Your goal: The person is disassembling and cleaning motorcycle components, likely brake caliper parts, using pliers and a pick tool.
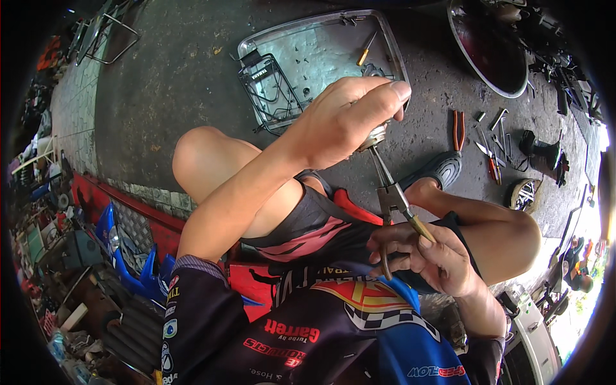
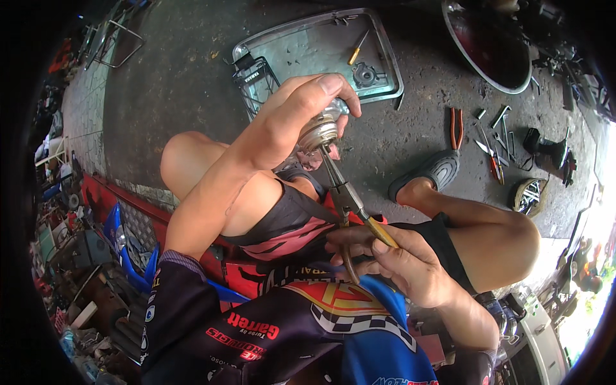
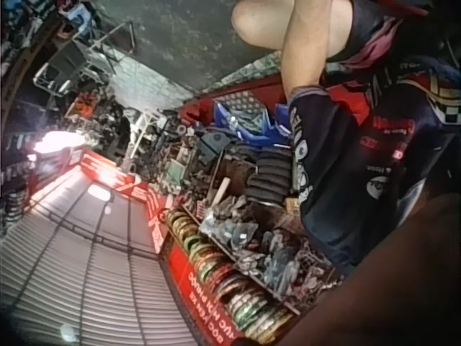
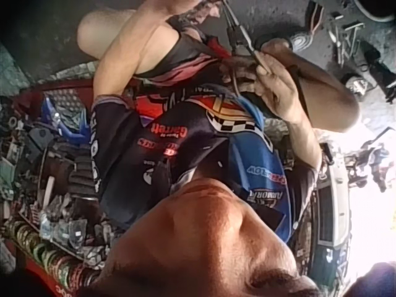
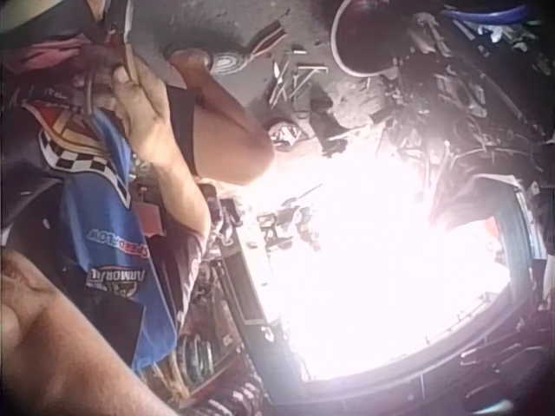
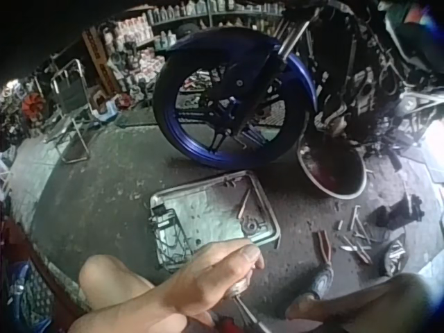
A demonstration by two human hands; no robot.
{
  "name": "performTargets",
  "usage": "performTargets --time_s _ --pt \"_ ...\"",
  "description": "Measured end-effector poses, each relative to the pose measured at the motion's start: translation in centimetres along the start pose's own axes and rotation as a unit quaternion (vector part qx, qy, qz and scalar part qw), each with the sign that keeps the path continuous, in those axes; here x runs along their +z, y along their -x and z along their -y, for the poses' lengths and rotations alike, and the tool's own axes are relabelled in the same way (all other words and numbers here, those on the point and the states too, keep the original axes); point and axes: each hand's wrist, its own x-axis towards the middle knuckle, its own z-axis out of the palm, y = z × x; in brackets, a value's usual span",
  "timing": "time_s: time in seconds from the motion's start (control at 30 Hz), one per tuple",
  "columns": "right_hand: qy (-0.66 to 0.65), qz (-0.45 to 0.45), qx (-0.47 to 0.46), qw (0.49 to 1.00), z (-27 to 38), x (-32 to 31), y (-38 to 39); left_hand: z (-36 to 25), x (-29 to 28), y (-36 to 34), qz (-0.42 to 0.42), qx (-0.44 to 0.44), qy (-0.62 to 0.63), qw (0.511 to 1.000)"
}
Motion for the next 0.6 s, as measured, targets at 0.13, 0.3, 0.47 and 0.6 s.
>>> performTargets --time_s 0.13,0.3,0.47,0.6 --pt "0.047 -0.01 0.021 0.999 0.3 0.4 0.2 -0.4 0.0 0.3 0.016 0.004 -0.007 1.0" --pt "0.043 -0.038 0.024 0.998 0.5 1.0 0.2 -0.8 0.1 0.6 0.012 0.022 -0.036 0.999" --pt "0.083 -0.05 0.018 0.995 0.4 1.3 -0.3 -0.7 0.8 0.7 -0.032 0.044 -0.015 0.998" --pt "0.099 -0.085 0.031 0.991 0.5 1.6 -0.6 -0.5 0.8 0.8 -0.042 0.066 -0.018 0.997"
